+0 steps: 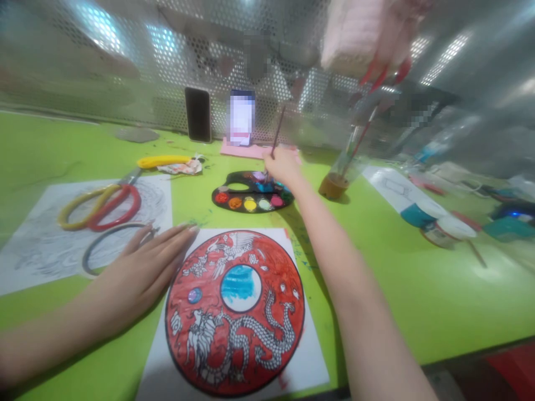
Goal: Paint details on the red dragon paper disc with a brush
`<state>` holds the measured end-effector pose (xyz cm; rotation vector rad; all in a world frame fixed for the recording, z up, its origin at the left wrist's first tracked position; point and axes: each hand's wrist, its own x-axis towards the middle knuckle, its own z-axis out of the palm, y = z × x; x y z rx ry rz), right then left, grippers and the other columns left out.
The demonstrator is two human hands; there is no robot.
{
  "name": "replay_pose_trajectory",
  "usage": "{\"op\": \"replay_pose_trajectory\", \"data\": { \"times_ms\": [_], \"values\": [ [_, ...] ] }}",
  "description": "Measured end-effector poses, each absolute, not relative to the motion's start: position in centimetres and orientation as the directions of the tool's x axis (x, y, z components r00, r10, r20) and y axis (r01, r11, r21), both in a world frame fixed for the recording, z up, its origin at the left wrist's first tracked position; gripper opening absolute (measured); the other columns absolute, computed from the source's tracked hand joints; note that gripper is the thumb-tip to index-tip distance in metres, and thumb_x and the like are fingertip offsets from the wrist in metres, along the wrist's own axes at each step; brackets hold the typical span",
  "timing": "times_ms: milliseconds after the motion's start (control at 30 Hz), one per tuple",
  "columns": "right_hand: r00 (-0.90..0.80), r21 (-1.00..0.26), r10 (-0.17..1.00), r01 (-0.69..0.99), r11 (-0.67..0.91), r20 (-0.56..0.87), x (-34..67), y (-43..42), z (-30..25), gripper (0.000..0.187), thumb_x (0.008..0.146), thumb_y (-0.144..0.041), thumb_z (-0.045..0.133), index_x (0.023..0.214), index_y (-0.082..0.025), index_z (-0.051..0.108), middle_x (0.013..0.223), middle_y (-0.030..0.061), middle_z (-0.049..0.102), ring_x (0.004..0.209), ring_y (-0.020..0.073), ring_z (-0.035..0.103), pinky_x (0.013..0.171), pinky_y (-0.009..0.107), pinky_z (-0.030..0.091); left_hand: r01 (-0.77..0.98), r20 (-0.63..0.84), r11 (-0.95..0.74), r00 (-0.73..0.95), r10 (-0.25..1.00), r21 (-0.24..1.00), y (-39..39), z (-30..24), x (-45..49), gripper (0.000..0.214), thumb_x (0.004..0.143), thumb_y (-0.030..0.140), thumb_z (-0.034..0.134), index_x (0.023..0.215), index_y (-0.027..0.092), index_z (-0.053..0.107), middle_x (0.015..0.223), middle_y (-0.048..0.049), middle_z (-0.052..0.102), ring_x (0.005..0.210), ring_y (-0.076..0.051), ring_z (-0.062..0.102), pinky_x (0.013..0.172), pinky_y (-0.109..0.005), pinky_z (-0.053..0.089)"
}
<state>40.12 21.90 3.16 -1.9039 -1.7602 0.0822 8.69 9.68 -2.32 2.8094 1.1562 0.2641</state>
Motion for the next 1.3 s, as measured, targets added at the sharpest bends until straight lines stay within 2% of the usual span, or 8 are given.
{"op": "replay_pose_trajectory", "data": {
  "times_ms": [233, 400, 500, 600, 700, 867, 1033, 1300],
  "values": [
    [0.242, -0.614, 0.919, 0.790, 0.000, 0.312, 40.5, 21.1, 5.5, 0.041, 0.099, -0.028, 0.044, 0.063, -0.015, 0.059, 0.049, 0.0025, 0.055, 0.048, 0.0146, 0.057, 0.058, 0.031, 0.053, 0.693, 0.129, -0.699, 0.688, 0.714, 0.177, 9.6, -2.5, 8.7, 0.054, 0.100, 0.032, 0.021, 0.145, 0.012, 0.042, 0.146, -0.0103, 0.049, 0.139, -0.029, 0.043, 0.117, -0.064, 0.025],
    [0.193, -0.785, 0.903, 0.582, 0.210, 0.385, 39.9, 17.6, 9.1, 0.040, 0.100, -0.037, 0.043, 0.071, -0.016, 0.060, 0.058, 0.0035, 0.060, 0.047, 0.0103, 0.057, 0.046, 0.023, 0.043, 0.694, 0.118, -0.699, 0.690, 0.714, 0.171, 9.5, -2.2, 8.6, 0.053, 0.100, 0.030, 0.019, 0.145, 0.012, 0.042, 0.146, -0.0109, 0.049, 0.140, -0.027, 0.043, 0.118, -0.061, 0.025],
    [0.059, -0.842, 0.926, 0.442, 0.310, 0.372, 38.8, 13.0, 9.2, 0.030, 0.097, -0.037, 0.053, 0.077, -0.018, 0.065, 0.067, 0.0036, 0.066, 0.057, 0.0113, 0.064, 0.049, 0.022, 0.047, 0.695, 0.122, -0.697, 0.687, 0.717, 0.178, 9.5, -2.2, 8.6, 0.053, 0.100, 0.030, 0.020, 0.145, 0.012, 0.042, 0.147, -0.0104, 0.049, 0.141, -0.026, 0.041, 0.119, -0.059, 0.024],
    [-0.066, -0.867, 0.954, 0.403, 0.293, 0.292, 37.9, 7.5, 6.7, 0.022, 0.092, -0.039, 0.063, 0.083, -0.020, 0.070, 0.072, 0.0043, 0.071, 0.062, 0.0154, 0.069, 0.047, 0.024, 0.050, 0.693, 0.117, -0.697, 0.689, 0.715, 0.182, 9.4, -2.3, 8.6, 0.054, 0.101, 0.031, 0.018, 0.145, 0.012, 0.041, 0.148, -0.0104, 0.047, 0.141, -0.026, 0.041, 0.119, -0.061, 0.022],
    [-0.134, -0.921, 0.969, 0.306, 0.241, 0.209, 38.0, 2.9, 3.5, 0.022, 0.097, -0.035, 0.056, 0.085, -0.025, 0.071, 0.071, 0.0016, 0.072, 0.060, 0.0130, 0.068, 0.047, 0.022, 0.051, 0.688, 0.120, -0.702, 0.693, 0.711, 0.186, 9.5, -2.4, 8.5, 0.055, 0.100, 0.032, 0.018, 0.145, 0.011, 0.042, 0.147, -0.0103, 0.048, 0.139, -0.028, 0.043, 0.118, -0.062, 0.023],
    [-0.241, -0.922, 0.963, 0.334, 0.195, 0.117, 39.2, 0.3, 1.7, 0.022, 0.099, -0.029, 0.053, 0.086, -0.025, 0.071, 0.075, -0.0001, 0.070, 0.067, 0.0100, 0.067, 0.060, 0.019, 0.053, 0.679, 0.169, -0.715, 0.694, 0.699, 0.170, 9.7, -2.7, 8.5, 0.055, 0.101, 0.036, 0.019, 0.144, 0.013, 0.044, 0.147, -0.0095, 0.049, 0.136, -0.029, 0.047, 0.119, -0.060, 0.025],
    [-0.300, -0.848, 0.946, 0.465, 0.254, 0.119, 39.5, 0.8, 2.0, 0.020, 0.099, -0.027, 0.052, 0.087, -0.026, 0.069, 0.081, -0.0010, 0.070, 0.072, 0.0092, 0.065, 0.067, 0.020, 0.053, 0.681, 0.174, -0.721, 0.700, 0.692, 0.126, 9.7, -2.8, 8.3, 0.054, 0.102, 0.040, 0.019, 0.146, 0.017, 0.041, 0.147, -0.0070, 0.048, 0.136, -0.027, 0.047, 0.120, -0.059, 0.024],
    [-0.338, -0.733, 0.928, 0.590, 0.338, 0.156, 39.2, 0.7, 2.9, 0.019, 0.097, -0.026, 0.054, 0.083, -0.025, 0.068, 0.076, -0.0009, 0.071, 0.067, 0.0114, 0.065, 0.063, 0.023, 0.052, 0.695, 0.139, -0.709, 0.696, 0.705, 0.118, 9.6, -2.0, 8.4, 0.052, 0.101, 0.036, 0.022, 0.146, 0.016, 0.041, 0.144, -0.0104, 0.053, 0.131, -0.032, 0.052, 0.118, -0.065, 0.022]
  ]
}}
